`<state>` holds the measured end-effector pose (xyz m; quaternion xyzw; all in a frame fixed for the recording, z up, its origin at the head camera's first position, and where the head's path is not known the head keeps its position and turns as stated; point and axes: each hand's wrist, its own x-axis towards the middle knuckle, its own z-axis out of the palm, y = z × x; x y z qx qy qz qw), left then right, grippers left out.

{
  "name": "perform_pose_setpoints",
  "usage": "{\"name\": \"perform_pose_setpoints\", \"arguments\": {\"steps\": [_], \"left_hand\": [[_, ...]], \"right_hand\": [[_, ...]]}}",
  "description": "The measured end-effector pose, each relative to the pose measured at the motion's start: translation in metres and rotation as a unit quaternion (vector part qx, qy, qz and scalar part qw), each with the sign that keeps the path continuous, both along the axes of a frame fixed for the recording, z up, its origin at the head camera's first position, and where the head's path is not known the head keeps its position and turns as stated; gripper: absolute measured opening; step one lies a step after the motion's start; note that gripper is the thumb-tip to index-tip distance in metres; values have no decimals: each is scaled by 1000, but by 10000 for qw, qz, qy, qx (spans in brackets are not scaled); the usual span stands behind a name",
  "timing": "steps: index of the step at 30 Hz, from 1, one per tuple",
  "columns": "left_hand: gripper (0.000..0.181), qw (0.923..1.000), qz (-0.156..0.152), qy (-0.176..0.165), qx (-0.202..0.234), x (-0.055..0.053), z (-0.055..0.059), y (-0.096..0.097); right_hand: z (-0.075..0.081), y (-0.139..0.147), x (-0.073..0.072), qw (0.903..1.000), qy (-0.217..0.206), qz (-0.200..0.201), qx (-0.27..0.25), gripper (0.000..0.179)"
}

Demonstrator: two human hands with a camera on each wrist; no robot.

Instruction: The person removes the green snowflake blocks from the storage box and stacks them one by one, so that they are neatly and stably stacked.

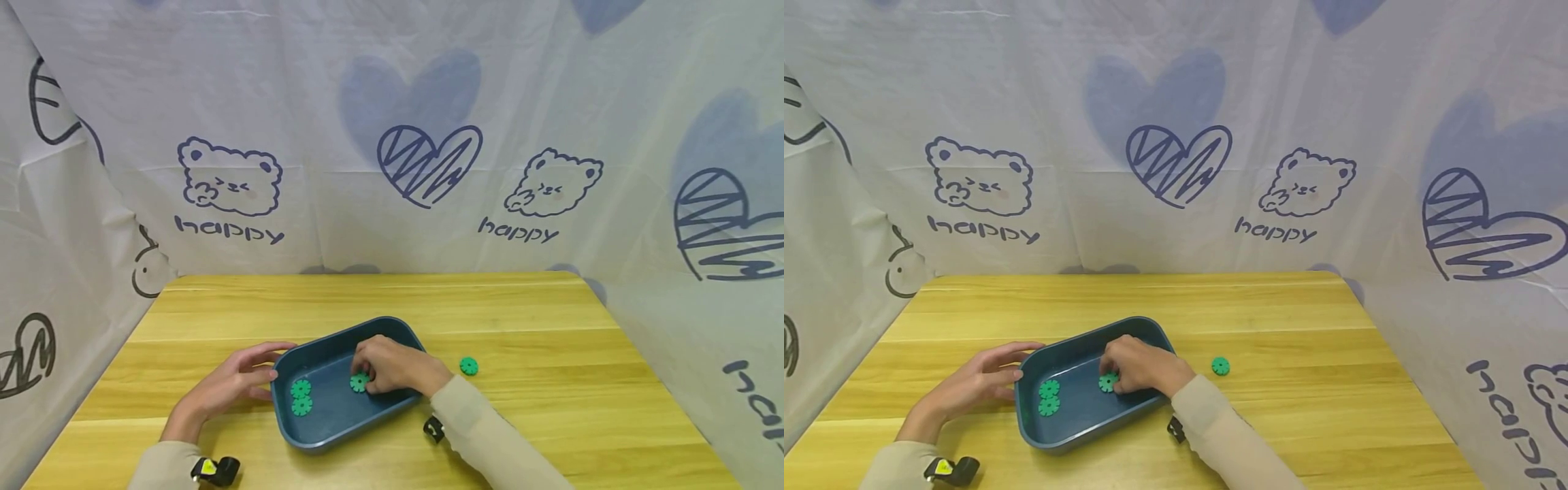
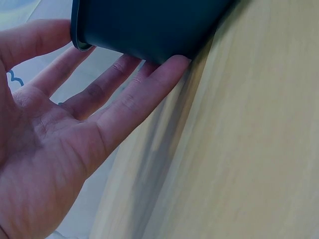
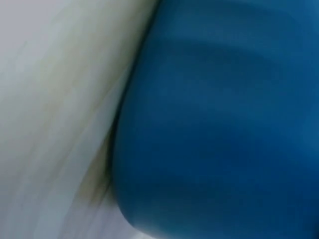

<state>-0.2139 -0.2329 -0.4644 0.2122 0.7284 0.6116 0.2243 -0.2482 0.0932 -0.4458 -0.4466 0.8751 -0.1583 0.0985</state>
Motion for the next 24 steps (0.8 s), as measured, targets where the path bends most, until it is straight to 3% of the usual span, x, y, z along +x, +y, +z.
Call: {"name": "perform_pose_setpoints", "arguments": {"steps": [7, 15, 24], "left_hand": [[54, 10000, -11, 5, 61, 1, -1, -1], [54, 9999, 11, 24, 109, 2, -2, -1], [54, 9999, -4, -57, 108, 2, 0, 1]], "right_hand": [[10, 9, 4, 9988, -208, -55, -440, 23], [22, 26, 8, 9962, -49, -42, -866, 20], [39, 56, 15, 9928, -225, -645, -982, 20]]}}
